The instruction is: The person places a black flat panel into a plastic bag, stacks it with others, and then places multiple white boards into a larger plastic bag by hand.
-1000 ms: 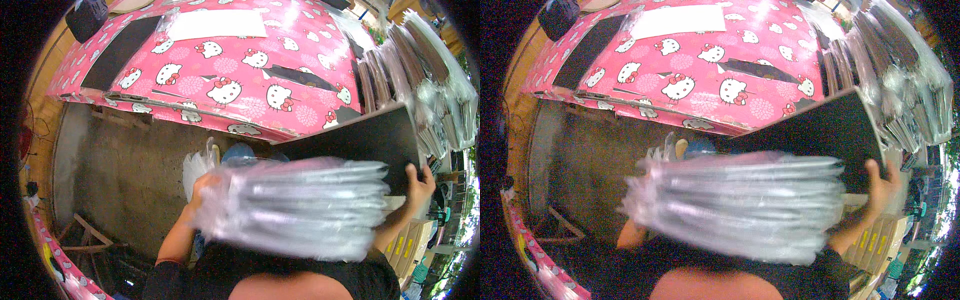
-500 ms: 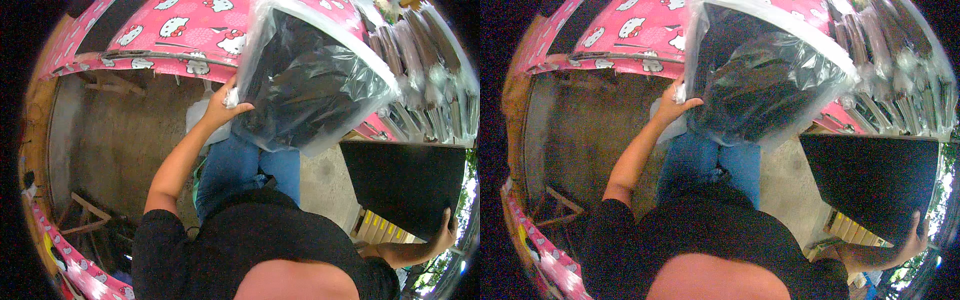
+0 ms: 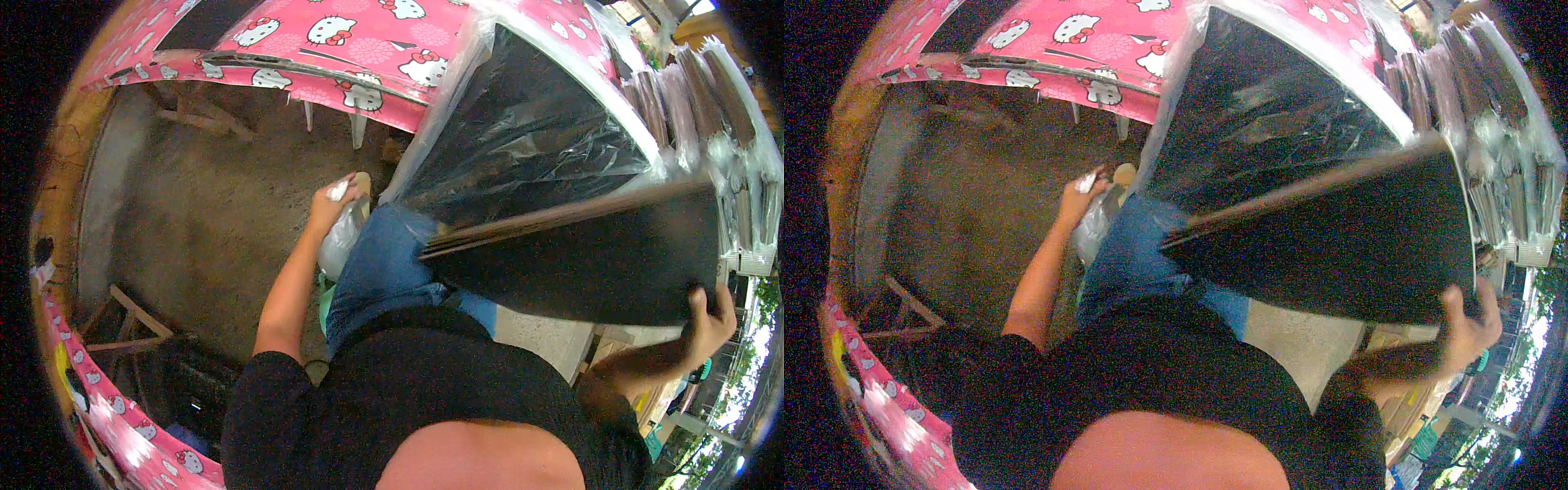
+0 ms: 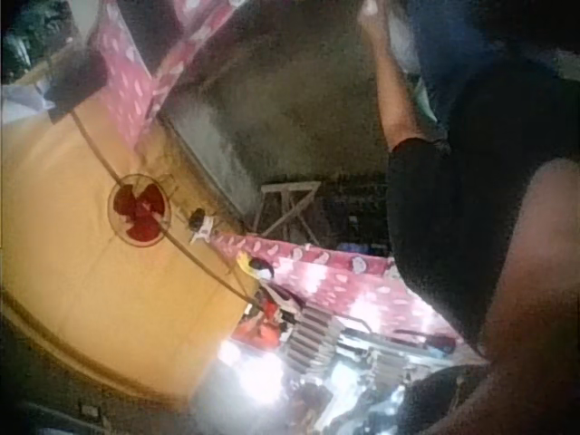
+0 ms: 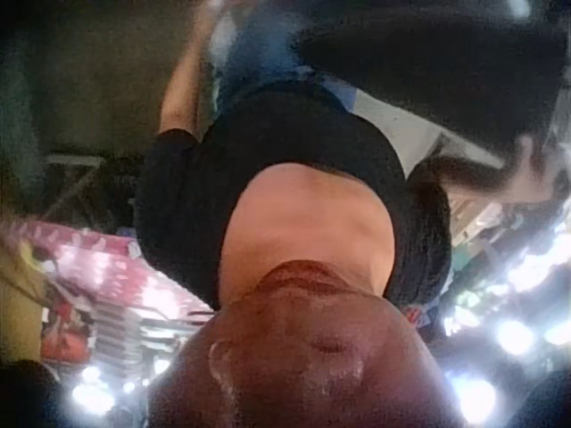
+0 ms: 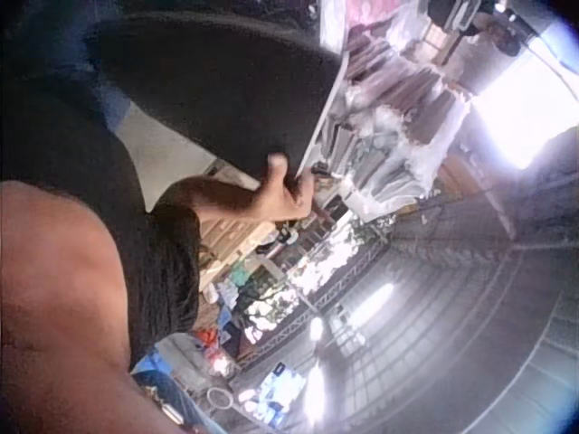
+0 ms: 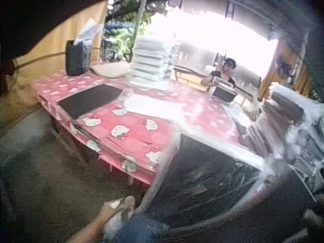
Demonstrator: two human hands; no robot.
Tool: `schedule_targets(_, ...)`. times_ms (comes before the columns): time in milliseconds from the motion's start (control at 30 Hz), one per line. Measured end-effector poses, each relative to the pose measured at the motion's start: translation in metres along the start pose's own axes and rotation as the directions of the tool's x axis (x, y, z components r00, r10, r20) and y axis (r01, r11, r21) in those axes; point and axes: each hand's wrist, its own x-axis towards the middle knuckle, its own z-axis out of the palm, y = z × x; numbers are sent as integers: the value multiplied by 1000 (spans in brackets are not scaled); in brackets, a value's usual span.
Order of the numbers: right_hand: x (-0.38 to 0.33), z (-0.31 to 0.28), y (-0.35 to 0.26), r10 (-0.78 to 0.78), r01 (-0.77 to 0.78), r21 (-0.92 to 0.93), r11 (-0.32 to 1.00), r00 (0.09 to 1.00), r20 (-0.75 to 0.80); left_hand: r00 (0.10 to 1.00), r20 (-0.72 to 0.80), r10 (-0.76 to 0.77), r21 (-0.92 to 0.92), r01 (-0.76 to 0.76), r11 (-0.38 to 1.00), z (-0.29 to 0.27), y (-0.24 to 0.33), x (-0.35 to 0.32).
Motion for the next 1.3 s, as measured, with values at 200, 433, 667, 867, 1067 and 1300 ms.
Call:
schedule_targets(200, 35, 90, -69, -48, 50, -40, 998, 997, 63, 977, 215, 5, 189, -47, 981, 41, 30, 12)
schedule_targets(433, 69, 170, -50, -261, 256, -166, 952, 965, -11, 956, -275, -102, 230, 169, 958, -18, 27, 4)
schedule_targets(667, 74, 191, -59, -405, 400, -194, 896, 914, 20, 852, -478, 214, 370, -26, 929, -65, 124, -18)
schedule_targets(867, 23, 172, -101, -703, 689, 240, 683, 710, -37, 954, 185, 234, 134, -261, 956, -10, 193, -40)
schedule_targets(1067, -35, 242, -88, -492, -238, 629, 740, 445, 748, 866, 453, 212, -257, -101, 961, 33, 238, -47)
schedule_targets(1300, -49, 238, -38, -165, -329, 699, 635, 827, 538, 923, 384, 37, -438, 146, 887, 63, 241, -50)
